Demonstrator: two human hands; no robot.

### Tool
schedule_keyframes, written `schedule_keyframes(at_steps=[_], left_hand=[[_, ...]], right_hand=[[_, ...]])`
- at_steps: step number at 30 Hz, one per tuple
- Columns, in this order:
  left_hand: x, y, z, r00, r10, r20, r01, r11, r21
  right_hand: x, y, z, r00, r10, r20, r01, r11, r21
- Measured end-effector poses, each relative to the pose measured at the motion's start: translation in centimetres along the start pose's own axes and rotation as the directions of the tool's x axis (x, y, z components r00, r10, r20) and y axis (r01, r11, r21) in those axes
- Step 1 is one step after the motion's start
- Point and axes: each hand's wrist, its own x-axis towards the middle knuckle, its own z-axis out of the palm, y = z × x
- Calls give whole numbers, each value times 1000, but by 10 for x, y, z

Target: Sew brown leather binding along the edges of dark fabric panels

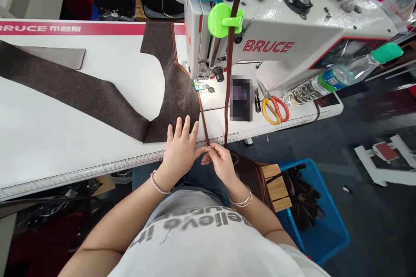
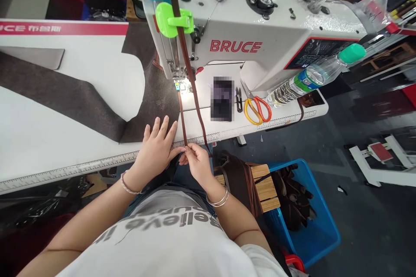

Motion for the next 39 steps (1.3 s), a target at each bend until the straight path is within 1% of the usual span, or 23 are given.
schedule_keyframes(at_steps=[4, 12, 20, 31, 35, 39], left_hand=[[0, 4, 0, 1000, 25, 9, -25, 1000, -10], [-1, 1, 2, 1000, -2, 10, 2, 1000, -3], [3, 4, 3, 1000, 2, 8, -3, 1000, 17], [11, 4, 1, 999, 34, 6, -34, 998, -50], [12, 0, 4, 999, 40, -12, -41, 994, -105], [13, -7, 6, 998, 42, -57, -51, 984, -173]], right_hand=[[-1, -2, 1, 1000, -10, -1, 10, 1000, 8], [1, 1, -3, 1000, 3, -19, -3, 1000, 8], [1, 3, -3, 1000, -2, 0, 2, 1000, 8], [1, 1, -2, 1000, -6, 6, 6, 1000, -7], [2, 1, -2, 1000, -6, 3, 6, 1000, -19], [3, 4, -3, 1000, 10, -2, -10, 1000, 2]])
